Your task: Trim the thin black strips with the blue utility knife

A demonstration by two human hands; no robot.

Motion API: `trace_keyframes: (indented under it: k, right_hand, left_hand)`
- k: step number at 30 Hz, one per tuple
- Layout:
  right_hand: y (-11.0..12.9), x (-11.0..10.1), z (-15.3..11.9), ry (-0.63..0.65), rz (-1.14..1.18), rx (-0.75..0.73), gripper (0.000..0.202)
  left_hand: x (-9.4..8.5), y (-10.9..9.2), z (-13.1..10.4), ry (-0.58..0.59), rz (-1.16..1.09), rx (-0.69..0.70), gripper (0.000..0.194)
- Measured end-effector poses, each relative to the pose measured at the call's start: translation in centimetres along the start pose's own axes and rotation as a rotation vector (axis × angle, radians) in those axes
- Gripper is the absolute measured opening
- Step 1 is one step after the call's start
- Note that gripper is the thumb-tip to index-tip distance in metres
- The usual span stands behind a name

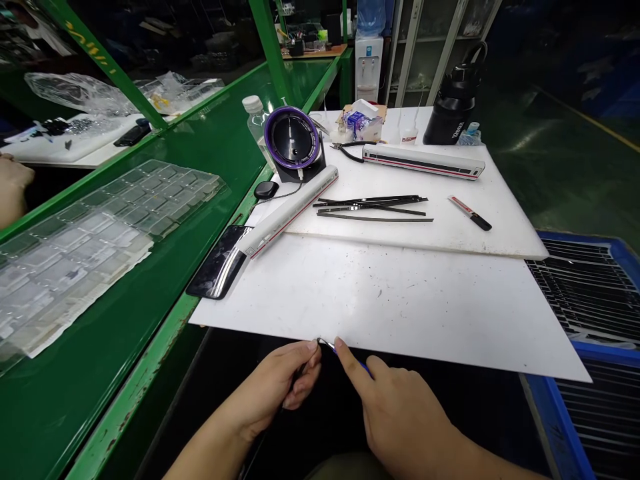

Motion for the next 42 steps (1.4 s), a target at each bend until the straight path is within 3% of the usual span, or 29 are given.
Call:
trace_keyframes:
  k: [6, 17, 20, 24, 28, 30, 35, 42]
  right_hand:
    - [-0.8, -0.2, 0.0, -0.029, 0.149, 0.016, 0.089]
    - [-0.1, 0.5, 0.2, -0.077, -0.034, -0.016, 0.100]
    - [-0.4, 0.6, -0.1, -0.109, 0.018, -0.012, 0.088]
    - [-2.3, -1.2, -1.0, -0.351, 0.385, -0.045, 0.057]
    - [-5.8, -3.8, -1.1, -0.730, 0.572, -0.035, 0.061]
    - [-7.0, -4.3, -0.5, -0.839, 0.576, -0.054, 0.061]
    - [-7.7, -3.1, 0.7, -0.805, 0.666, -0.138, 0.059]
    - [-7.7, -2.9, 0.5, -0.759, 0.747, -0.115, 0.057]
  left_hand:
    - [-0.3, -0.1, 0.3, 0.042, 0.012, 0.012, 0.035]
    - [-0.6, -0.2, 0.3, 0.059, 0.025, -0.022, 0.036]
    - [-0.3, -0.1, 0.1, 0.052, 0.003, -0.012, 0.034]
    - [0.5, -0.3, -0.9, 0.014, -0.042, 0.017, 0.031]
    - [1.3, -1.1, -1.7, -0.001, -0.125, 0.052, 0.031]
    - [1.5, -1.3, -1.7, 0.011, -0.175, 0.052, 0.037]
    - [1.5, -1.4, -1.4, 0.029, -0.222, 0.033, 0.037]
    - [1.4, -1.6, -0.8, 0.027, -0.234, 0.027, 0.038]
Point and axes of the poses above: each hand's wrist, its own z-axis towards the middle knuckle, its own x-axis out of the palm, y = z × x, the point moved 4 cm from there along z, towards the middle knuckle, and after that the axes turned 3 degrees about -y, right-handed, at the moved point
